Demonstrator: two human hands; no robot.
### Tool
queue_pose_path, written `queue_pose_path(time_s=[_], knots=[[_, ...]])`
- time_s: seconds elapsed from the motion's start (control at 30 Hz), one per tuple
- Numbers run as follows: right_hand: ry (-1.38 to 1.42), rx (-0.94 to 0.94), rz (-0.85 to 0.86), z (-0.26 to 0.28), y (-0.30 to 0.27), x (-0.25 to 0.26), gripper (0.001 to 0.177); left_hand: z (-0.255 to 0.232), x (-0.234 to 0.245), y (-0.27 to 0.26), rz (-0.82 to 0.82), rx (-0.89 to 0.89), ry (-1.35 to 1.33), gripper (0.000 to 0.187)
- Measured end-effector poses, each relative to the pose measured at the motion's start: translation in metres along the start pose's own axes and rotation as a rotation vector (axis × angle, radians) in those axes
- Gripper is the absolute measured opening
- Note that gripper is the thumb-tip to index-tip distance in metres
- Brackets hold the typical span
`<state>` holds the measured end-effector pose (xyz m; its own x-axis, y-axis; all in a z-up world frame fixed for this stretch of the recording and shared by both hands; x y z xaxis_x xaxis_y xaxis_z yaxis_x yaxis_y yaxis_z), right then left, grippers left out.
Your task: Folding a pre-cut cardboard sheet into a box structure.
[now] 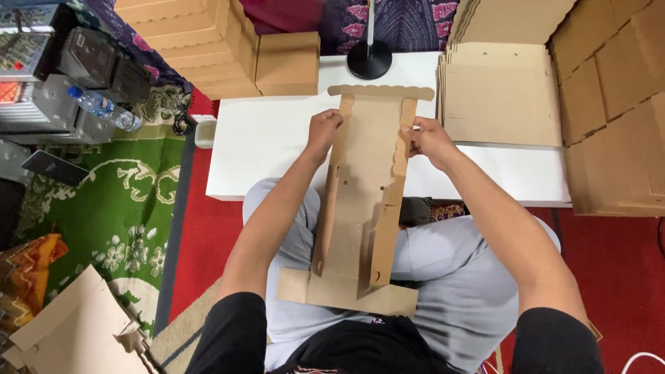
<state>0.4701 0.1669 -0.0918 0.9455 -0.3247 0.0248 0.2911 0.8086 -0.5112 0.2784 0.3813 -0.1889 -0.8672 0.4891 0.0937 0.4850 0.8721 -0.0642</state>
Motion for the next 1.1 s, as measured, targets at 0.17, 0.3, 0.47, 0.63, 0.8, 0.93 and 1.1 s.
queue_pose_path(time_s=[0.17,0.3,0.47,0.63,0.8,0.93,1.1], knots=[[0.093,-0.077,-0.026,-0.021,0.014,0.005,0.020,-0.086,-0.020,-0.072,-0.025,0.090,-0.124,0.041],[0.175,-0.083,-0.082,-0.062,0.053,0.017,0.028,-0.035,-0.011,-0.037,-0.043,0.080,-0.207,0.023],[0.200,-0.022,-0.117,-0.104,0.099,0.039,0.025,-0.042,-0.013,-0.029,-0.039,0.021,-0.198,0.037],[0.197,-0.025,-0.133,-0.032,0.014,0.008,0.032,-0.026,-0.018,-0.023,0.009,0.043,-0.180,0.050],[0.224,-0.038,-0.147,-0.040,0.010,0.009,0.032,-0.002,-0.023,-0.012,0.041,-0.011,-0.247,0.055],[0.235,-0.029,-0.154,-0.039,0.007,0.007,0.031,-0.032,-0.018,-0.027,0.028,-0.039,-0.292,0.060],[0.276,0.004,-0.206,-0.038,0.000,0.013,0.028,-0.056,-0.015,-0.043,0.011,-0.038,-0.338,0.065]])
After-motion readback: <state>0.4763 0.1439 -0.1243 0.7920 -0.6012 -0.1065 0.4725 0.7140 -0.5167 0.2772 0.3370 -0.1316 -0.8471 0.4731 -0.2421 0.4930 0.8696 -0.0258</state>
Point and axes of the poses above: each hand's wrist, its own y-axis towards the middle knuckle, its own x-axis out of the back of the hand, z = x × y, the point moved 10 cm from there along y, towards the middle knuckle, and after that the axes turned 12 degrees about -x, right-handed, at the moved point
